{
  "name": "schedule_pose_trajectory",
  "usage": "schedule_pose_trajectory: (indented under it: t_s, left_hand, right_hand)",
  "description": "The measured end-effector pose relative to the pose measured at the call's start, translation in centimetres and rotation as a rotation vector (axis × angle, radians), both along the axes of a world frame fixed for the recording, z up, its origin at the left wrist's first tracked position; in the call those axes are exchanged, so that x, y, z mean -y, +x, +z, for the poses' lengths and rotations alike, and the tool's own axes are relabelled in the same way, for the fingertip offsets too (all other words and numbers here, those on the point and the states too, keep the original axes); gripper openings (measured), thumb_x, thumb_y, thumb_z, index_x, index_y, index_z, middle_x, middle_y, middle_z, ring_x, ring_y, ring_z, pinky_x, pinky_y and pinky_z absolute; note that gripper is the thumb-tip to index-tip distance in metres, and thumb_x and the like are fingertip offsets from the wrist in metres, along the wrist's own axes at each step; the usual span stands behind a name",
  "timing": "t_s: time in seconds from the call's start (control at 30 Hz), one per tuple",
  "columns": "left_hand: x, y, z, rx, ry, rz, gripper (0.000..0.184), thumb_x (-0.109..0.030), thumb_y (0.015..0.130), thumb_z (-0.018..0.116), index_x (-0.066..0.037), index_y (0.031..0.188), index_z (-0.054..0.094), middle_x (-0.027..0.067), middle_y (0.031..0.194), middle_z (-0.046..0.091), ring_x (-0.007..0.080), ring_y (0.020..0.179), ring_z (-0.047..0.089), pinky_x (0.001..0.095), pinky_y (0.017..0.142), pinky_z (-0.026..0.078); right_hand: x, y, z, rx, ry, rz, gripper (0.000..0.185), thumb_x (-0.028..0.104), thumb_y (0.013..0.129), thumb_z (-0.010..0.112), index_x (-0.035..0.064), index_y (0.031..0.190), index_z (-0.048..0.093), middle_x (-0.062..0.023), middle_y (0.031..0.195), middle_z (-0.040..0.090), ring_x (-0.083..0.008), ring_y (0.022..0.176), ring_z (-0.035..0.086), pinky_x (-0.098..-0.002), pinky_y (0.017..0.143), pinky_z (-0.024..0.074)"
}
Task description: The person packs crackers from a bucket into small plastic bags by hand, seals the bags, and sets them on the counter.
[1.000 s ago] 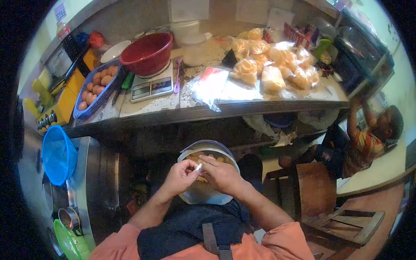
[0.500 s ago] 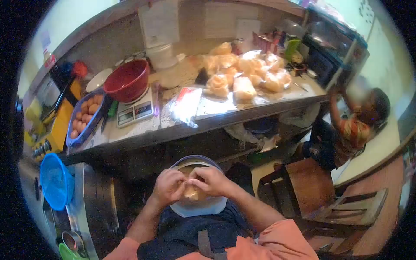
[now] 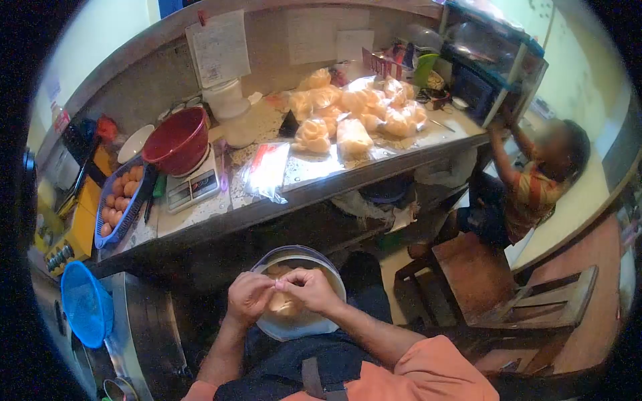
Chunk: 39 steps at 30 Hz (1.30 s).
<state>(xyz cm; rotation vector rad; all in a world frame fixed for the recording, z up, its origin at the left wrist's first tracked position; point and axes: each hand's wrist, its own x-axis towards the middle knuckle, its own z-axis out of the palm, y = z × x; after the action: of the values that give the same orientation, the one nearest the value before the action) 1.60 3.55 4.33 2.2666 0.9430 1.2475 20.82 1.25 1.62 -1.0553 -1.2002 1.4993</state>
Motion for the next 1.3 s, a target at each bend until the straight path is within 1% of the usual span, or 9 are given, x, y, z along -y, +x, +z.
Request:
schedule_pose_trajectory:
  t_s: [0.1,0.2,0.3,0.5,0.6,0.8,0.9,1.1,1.3]
  left_hand:
    - [0.3,0.4,0.2,0.049,-0.146,0.030,0.013,-0.005,0.073,0.076,-0.005,0.086,0.073,0.0105,0.083,0.070,0.0248,0.077,0.068,0.0327,0.071,0.052]
    - [0.8,0.2,1.3,0.194,-0.425,-0.010,0.014,-0.004,0.073,0.077,-0.004,0.087,0.074,0.0097,0.084,0.072,0.0196,0.079,0.068,0.0307,0.073,0.052]
    - [0.4,-0.6,1.7,0.223,-0.640,-0.135,0.012,-0.001,0.074,0.076,-0.001,0.086,0.073,0.0087,0.085,0.072,0.0153,0.080,0.067,0.0293,0.074,0.052]
    - [0.6,-0.8,1.6,0.336,-0.888,-0.241,0.011,-0.002,0.079,0.077,-0.002,0.089,0.073,0.0050,0.085,0.071,0.0095,0.078,0.065,0.0235,0.070,0.051]
    - [1.2,-0.4,0.8,0.462,-0.922,-0.199,0.013,0.000,0.074,0.080,-0.001,0.083,0.070,0.0071,0.086,0.071,0.0130,0.081,0.066,0.0278,0.075,0.053]
    - [0.9,0.8,1.1,0.205,-0.191,-0.070,0.011,-0.001,0.075,0.077,-0.004,0.082,0.069,0.0092,0.082,0.070,0.0185,0.074,0.066,0.0306,0.071,0.052]
    - [0.5,0.9,1.5,0.111,0.027,0.006,0.012,-0.003,0.074,0.077,-0.004,0.083,0.069,0.0100,0.080,0.068,0.0213,0.072,0.065,0.0315,0.069,0.051]
    - [1.7,1.7,2.1,0.245,-0.357,0.143,0.011,0.000,0.075,0.074,-0.002,0.085,0.069,0.0102,0.081,0.067,0.0218,0.073,0.064,0.0300,0.069,0.050]
    - [1.1,0.7,2.7,0.149,-0.135,0.034,0.009,-0.001,0.074,0.073,-0.002,0.080,0.066,0.0104,0.079,0.066,0.0231,0.073,0.063,0.0306,0.068,0.049]
  right_hand:
    - [0.1,0.0,2.4,0.519,0.628,-0.148,0.014,0.017,0.085,0.072,0.0048,0.092,0.072,-0.0062,0.087,0.069,-0.0228,0.078,0.064,-0.0346,0.074,0.0510]
    - [0.9,0.0,5.1,0.754,0.836,-0.138,0.012,0.017,0.082,0.070,0.0064,0.089,0.072,-0.0084,0.097,0.067,-0.0311,0.088,0.061,-0.0398,0.081,0.0486]
    - [0.5,0.7,6.2,0.834,0.982,-0.030,0.012,0.018,0.082,0.071,0.0064,0.085,0.071,-0.0077,0.105,0.064,-0.0283,0.094,0.058,-0.0392,0.083,0.0465]
    - [-2.3,2.4,5.1,0.493,0.801,0.327,0.017,0.020,0.077,0.079,0.0067,0.085,0.072,-0.0143,0.123,0.061,-0.0292,0.110,0.059,-0.0393,0.093,0.0467]
    - [-2.4,2.6,4.6,0.139,0.490,0.466,0.015,0.021,0.085,0.073,0.0061,0.084,0.070,-0.0149,0.130,0.057,-0.0254,0.125,0.051,-0.0367,0.104,0.0382]
    - [-1.9,1.4,0.9,-0.296,0.076,0.261,0.009,0.012,0.088,0.070,0.0042,0.090,0.073,-0.0145,0.136,0.053,-0.0213,0.126,0.049,-0.0378,0.106,0.0374]
    - [-1.3,1.1,1.6,-0.182,0.168,0.141,0.012,0.013,0.090,0.068,0.0041,0.095,0.073,-0.0159,0.136,0.053,-0.0213,0.124,0.051,-0.0375,0.105,0.0386]
    - [-0.8,1.1,2.8,0.171,0.442,0.014,0.016,0.016,0.088,0.070,0.0041,0.098,0.074,-0.0154,0.121,0.065,-0.0224,0.116,0.058,-0.0354,0.100,0.0431]
    - [-0.4,0.7,3.5,0.258,0.585,-0.064,0.016,0.016,0.086,0.072,0.0044,0.097,0.074,-0.0104,0.106,0.071,-0.0230,0.098,0.066,-0.0346,0.090,0.0480]
